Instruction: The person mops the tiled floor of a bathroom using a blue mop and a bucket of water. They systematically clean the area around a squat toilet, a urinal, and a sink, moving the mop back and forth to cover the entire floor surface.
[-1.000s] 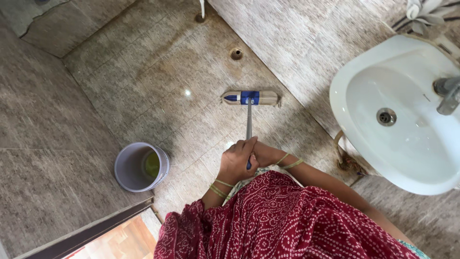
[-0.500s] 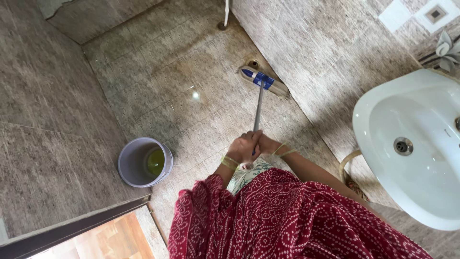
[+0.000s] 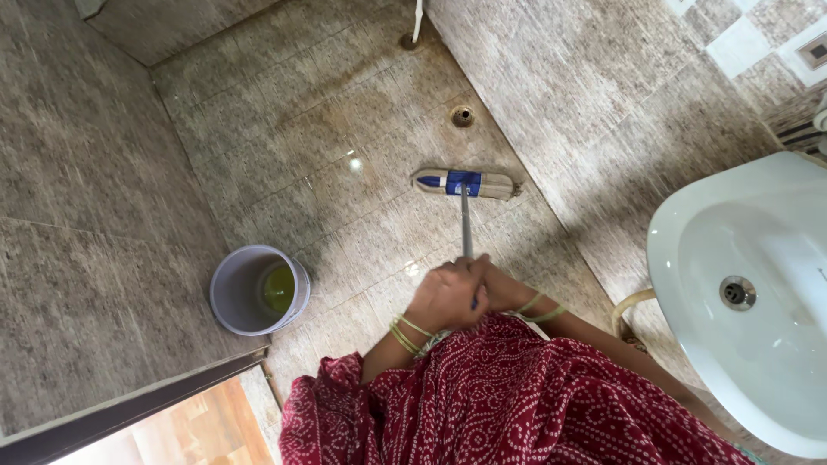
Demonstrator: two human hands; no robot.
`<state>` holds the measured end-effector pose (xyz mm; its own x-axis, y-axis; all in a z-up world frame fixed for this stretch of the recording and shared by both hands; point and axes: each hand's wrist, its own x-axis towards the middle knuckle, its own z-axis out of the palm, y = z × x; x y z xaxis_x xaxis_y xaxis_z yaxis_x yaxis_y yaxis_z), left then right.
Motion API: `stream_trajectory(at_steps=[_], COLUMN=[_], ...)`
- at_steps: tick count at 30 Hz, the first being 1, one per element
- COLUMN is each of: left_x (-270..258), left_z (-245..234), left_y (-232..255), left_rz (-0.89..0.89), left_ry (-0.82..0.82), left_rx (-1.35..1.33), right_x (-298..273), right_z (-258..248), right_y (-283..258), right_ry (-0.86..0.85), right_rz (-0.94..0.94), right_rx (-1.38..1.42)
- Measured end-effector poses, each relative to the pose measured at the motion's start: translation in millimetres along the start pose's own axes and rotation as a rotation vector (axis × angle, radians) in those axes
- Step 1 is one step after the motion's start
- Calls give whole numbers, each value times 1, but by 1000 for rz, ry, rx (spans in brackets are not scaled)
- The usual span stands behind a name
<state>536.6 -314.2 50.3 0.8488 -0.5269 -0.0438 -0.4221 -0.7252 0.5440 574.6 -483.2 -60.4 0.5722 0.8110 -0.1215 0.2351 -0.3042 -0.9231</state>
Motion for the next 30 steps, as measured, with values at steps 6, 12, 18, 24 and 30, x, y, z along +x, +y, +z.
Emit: stream_trajectory(at_steps=[6,12,18,24,30], left_x=[17,53,59,17,-2], left_z=[35,84,130,136,42], left_y=[1,-45,-99,-78,-12], left_rz=[77,-57,-7,25,-91], left_ry=[299,96,225,304,219], left_rx=[2,70,279,270,179], right_x=[-8,30,67,44,18], right_z=[-22,-38,-21,7,-7], right_y=[9,71,145,111,16], right_ry=[-76,-170,-130,-57,-26], right_rz=[57,190,-53,-142,-128], right_rx=[-42,-149,-251,-115,-102])
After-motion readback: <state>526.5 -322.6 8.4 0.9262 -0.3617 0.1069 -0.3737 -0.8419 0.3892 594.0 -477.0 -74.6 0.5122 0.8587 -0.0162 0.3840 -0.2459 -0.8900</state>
